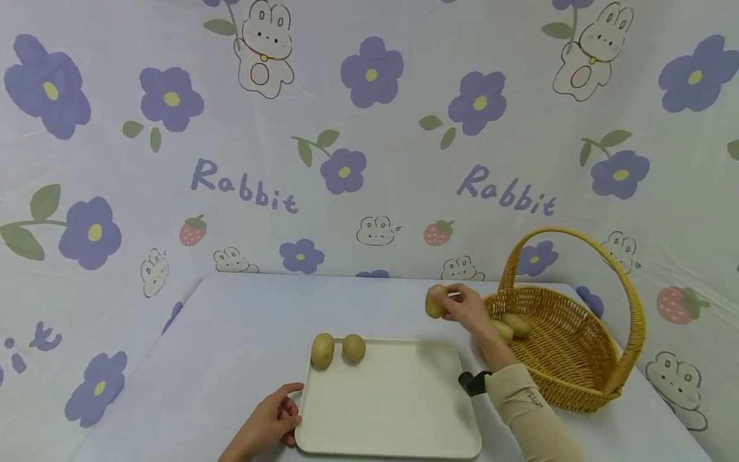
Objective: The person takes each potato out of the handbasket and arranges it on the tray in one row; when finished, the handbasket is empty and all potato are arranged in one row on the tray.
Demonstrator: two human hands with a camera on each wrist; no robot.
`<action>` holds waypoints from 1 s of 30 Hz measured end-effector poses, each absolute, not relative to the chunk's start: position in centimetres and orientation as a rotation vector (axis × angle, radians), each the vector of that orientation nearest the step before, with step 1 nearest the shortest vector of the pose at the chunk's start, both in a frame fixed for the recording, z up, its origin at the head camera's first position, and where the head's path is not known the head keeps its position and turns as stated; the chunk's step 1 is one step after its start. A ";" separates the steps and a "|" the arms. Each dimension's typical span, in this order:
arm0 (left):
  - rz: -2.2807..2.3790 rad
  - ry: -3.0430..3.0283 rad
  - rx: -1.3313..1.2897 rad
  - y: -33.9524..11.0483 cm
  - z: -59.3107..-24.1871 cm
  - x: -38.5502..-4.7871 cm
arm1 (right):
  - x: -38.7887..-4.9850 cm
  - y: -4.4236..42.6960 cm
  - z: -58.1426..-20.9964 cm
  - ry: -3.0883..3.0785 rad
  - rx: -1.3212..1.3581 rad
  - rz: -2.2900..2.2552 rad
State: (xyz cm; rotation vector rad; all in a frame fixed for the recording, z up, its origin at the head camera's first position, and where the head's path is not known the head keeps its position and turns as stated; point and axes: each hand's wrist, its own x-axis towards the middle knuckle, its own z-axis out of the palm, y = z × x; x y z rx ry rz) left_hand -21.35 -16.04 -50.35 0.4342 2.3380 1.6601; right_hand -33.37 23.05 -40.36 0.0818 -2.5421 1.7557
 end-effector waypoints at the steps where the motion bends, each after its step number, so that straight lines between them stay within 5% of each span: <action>1: 1.657 2.338 0.438 -16.1 -50.4 -21.4 | -33.3 22.0 -41.1 -2.532 0.064 1.810; 12: 1.642 2.346 0.430 -16.1 -50.7 -21.6 | -32.9 14.8 -46.2 -2.637 -0.009 1.948; 30: 1.617 2.374 0.400 -15.9 -50.5 -21.5 | -32.2 13.1 -47.4 -2.868 0.340 1.484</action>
